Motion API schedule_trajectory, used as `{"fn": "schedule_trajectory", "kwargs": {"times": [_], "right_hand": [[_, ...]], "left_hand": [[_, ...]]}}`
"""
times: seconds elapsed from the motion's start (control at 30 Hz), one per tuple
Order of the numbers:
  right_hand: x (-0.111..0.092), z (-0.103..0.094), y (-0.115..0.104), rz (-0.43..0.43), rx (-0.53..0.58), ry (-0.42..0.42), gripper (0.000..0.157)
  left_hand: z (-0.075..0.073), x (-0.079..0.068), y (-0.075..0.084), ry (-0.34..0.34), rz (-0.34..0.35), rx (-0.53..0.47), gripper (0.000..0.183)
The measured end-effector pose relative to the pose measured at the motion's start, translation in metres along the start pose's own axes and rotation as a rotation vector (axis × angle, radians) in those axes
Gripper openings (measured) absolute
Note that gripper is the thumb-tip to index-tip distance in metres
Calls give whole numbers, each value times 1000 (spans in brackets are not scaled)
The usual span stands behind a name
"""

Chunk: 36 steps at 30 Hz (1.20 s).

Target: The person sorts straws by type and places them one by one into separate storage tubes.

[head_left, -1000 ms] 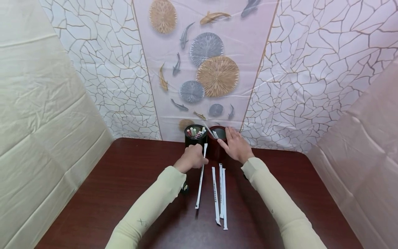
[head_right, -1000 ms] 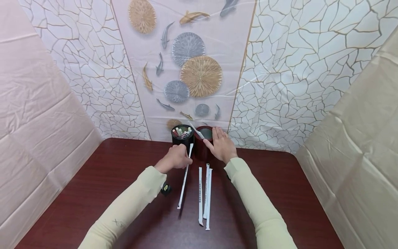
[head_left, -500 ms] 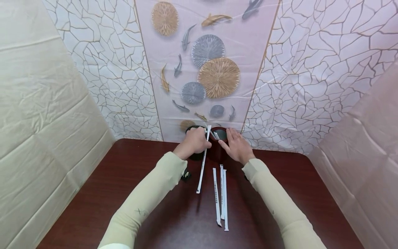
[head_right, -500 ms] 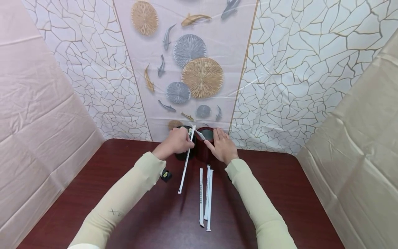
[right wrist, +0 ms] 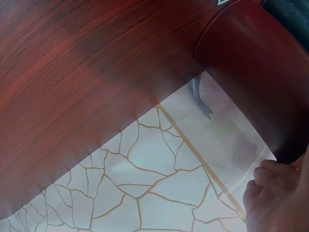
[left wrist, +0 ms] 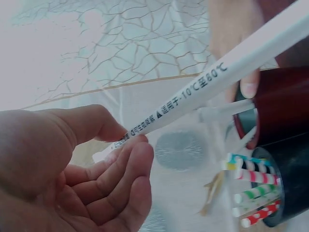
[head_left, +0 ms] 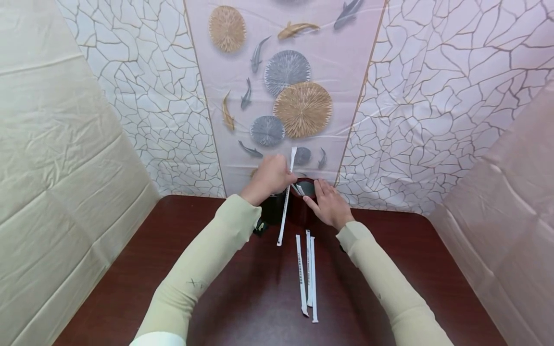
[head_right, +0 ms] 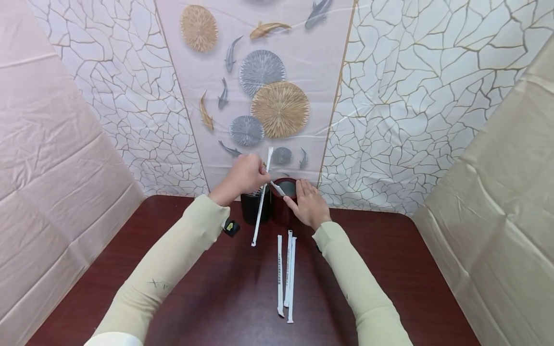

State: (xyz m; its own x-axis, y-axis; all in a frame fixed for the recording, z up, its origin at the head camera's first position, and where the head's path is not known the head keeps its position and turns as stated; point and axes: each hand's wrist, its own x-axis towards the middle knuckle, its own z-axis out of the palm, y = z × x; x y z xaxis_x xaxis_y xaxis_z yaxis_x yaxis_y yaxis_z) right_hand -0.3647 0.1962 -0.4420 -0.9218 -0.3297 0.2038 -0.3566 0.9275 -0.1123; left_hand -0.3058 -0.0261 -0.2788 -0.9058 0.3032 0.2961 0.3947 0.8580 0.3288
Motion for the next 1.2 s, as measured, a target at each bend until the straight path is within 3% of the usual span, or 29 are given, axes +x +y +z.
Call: {"fn": "schedule_trajectory", "kwargs": {"times": [0.3, 0.57, 0.73, 1.0, 1.2], "right_hand": [[1, 2, 1, 2, -8, -2, 88], [1, 2, 1, -1, -17, 3, 88], [1, 3, 1, -1, -23, 4, 88], [1, 1, 0, -5, -22, 18, 87], [1, 1, 0, 2, -20, 7, 87]], "left_hand": [[-16, 11, 10, 195, 54, -84, 51], [-25, 20, 21, 367, 14, -149, 14], [-30, 24, 27, 446, 48, -213, 14], [-29, 32, 30, 537, 72, -246, 14], [-20, 37, 26, 544, 72, -247, 14]]}}
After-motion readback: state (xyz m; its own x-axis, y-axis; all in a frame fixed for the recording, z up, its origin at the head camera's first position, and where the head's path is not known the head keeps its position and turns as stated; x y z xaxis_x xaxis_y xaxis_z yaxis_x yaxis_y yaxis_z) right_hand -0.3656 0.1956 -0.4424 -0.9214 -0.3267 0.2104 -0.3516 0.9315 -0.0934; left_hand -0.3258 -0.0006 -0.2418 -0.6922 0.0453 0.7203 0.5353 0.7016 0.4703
